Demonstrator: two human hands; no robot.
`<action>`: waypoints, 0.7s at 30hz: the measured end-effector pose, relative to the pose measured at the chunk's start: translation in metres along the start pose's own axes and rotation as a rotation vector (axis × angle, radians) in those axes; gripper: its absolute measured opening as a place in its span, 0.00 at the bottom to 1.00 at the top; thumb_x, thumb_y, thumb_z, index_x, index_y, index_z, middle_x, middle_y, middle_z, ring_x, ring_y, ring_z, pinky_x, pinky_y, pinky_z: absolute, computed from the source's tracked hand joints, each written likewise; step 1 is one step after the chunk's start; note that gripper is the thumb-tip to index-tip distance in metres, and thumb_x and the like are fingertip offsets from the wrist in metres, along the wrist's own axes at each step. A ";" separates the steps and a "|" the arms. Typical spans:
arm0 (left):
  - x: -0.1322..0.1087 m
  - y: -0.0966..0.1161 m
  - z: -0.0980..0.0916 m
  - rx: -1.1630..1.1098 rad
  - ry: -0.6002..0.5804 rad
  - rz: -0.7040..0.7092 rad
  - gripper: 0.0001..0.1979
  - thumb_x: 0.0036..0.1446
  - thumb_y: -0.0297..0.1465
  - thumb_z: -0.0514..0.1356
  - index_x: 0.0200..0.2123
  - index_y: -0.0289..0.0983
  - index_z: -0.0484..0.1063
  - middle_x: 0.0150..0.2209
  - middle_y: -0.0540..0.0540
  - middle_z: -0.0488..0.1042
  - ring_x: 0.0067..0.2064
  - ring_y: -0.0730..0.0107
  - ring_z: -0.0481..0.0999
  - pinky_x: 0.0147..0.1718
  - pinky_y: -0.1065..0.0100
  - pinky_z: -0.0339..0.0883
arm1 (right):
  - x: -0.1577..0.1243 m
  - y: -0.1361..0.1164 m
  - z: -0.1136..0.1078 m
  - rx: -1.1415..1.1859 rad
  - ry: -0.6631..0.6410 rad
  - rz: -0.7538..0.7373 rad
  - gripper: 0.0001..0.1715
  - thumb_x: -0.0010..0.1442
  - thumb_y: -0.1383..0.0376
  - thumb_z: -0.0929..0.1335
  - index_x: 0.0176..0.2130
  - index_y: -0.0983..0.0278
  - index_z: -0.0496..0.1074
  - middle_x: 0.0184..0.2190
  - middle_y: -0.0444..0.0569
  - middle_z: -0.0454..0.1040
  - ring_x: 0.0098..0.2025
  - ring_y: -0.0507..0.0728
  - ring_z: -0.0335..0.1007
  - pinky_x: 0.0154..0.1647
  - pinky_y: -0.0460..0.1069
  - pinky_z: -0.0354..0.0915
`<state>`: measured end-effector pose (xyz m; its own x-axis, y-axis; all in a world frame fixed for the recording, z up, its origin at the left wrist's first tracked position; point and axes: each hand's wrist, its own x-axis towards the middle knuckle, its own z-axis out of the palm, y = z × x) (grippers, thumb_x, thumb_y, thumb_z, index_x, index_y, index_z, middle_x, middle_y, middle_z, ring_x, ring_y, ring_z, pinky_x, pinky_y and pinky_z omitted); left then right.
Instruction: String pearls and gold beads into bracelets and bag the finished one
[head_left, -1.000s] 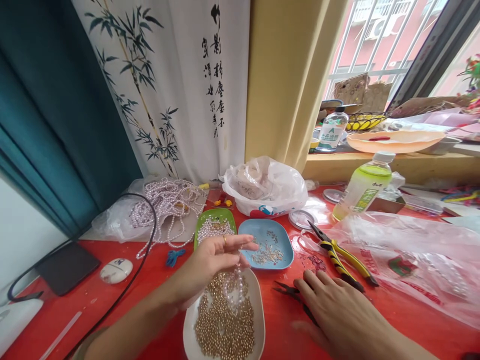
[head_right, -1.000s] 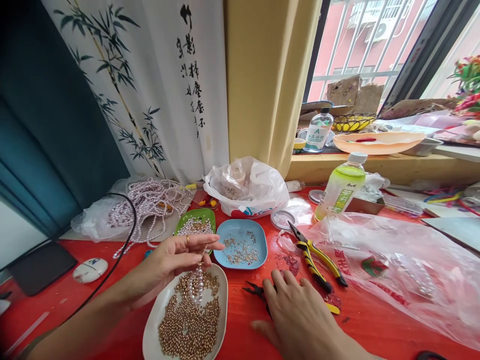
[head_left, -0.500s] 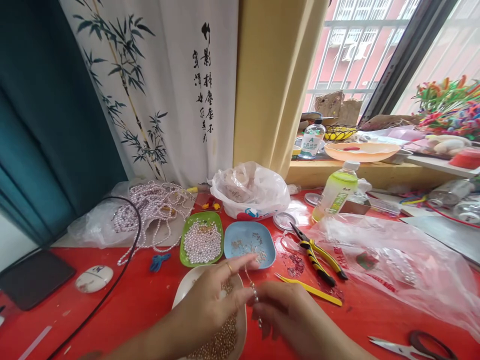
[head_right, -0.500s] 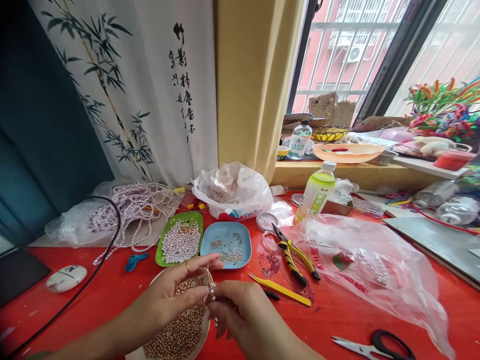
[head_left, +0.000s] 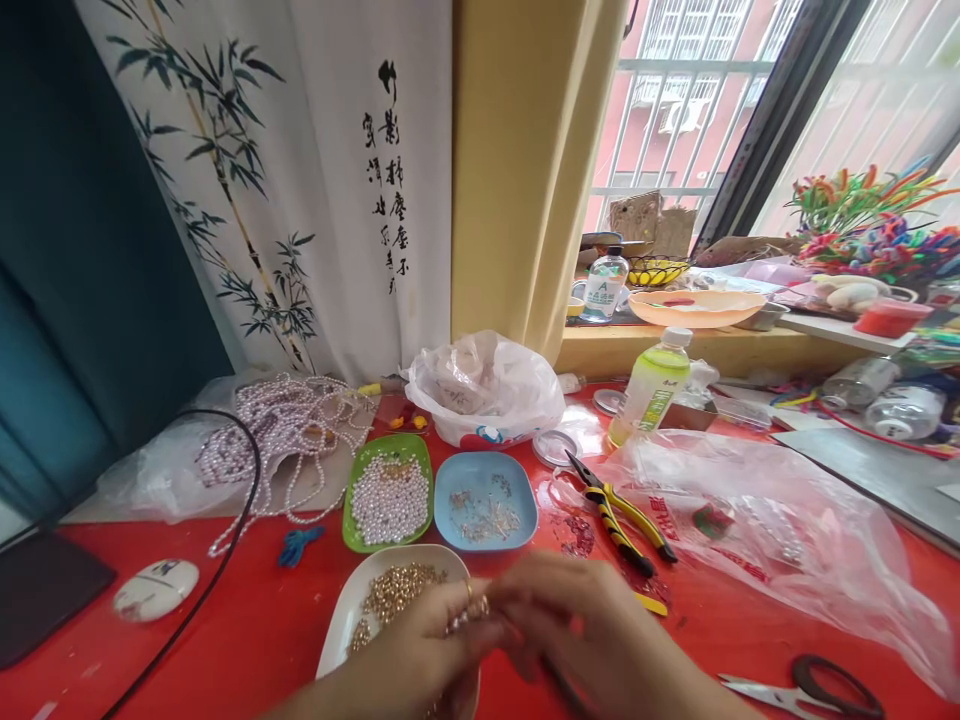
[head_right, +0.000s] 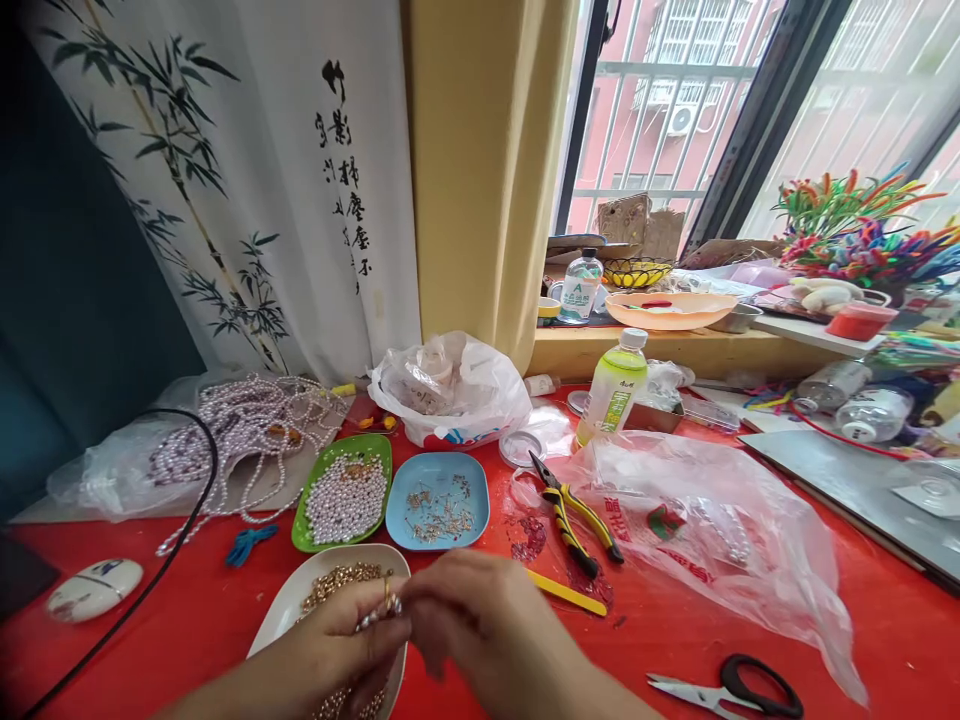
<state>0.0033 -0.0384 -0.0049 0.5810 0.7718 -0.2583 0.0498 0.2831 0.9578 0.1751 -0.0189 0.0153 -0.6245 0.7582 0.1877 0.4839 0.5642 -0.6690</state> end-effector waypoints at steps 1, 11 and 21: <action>0.001 -0.002 -0.002 0.032 0.013 0.004 0.24 0.52 0.46 0.52 0.42 0.32 0.68 0.21 0.51 0.68 0.15 0.83 0.52 0.14 0.77 0.44 | -0.001 0.009 -0.011 -0.177 0.082 0.055 0.12 0.57 0.72 0.61 0.31 0.64 0.72 0.25 0.47 0.73 0.28 0.51 0.70 0.28 0.43 0.65; 0.002 -0.004 -0.006 0.019 -0.030 -0.089 0.25 0.49 0.50 0.52 0.33 0.31 0.70 0.17 0.54 0.64 0.14 0.84 0.49 0.14 0.76 0.42 | 0.007 0.099 -0.088 -0.901 0.108 0.429 0.15 0.61 0.68 0.56 0.34 0.65 0.69 0.32 0.54 0.72 0.33 0.59 0.70 0.27 0.49 0.58; -0.006 0.018 -0.010 0.105 -0.024 -0.191 0.15 0.50 0.40 0.57 0.32 0.33 0.71 0.20 0.54 0.63 0.19 0.83 0.54 0.18 0.76 0.44 | 0.111 0.165 -0.083 -0.693 0.088 0.607 0.16 0.59 0.63 0.63 0.47 0.66 0.64 0.46 0.52 0.66 0.42 0.57 0.67 0.40 0.55 0.65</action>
<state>-0.0077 -0.0325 0.0124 0.5723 0.6953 -0.4348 0.2444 0.3615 0.8998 0.2361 0.1858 -0.0148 -0.1087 0.9939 0.0183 0.9893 0.1099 -0.0964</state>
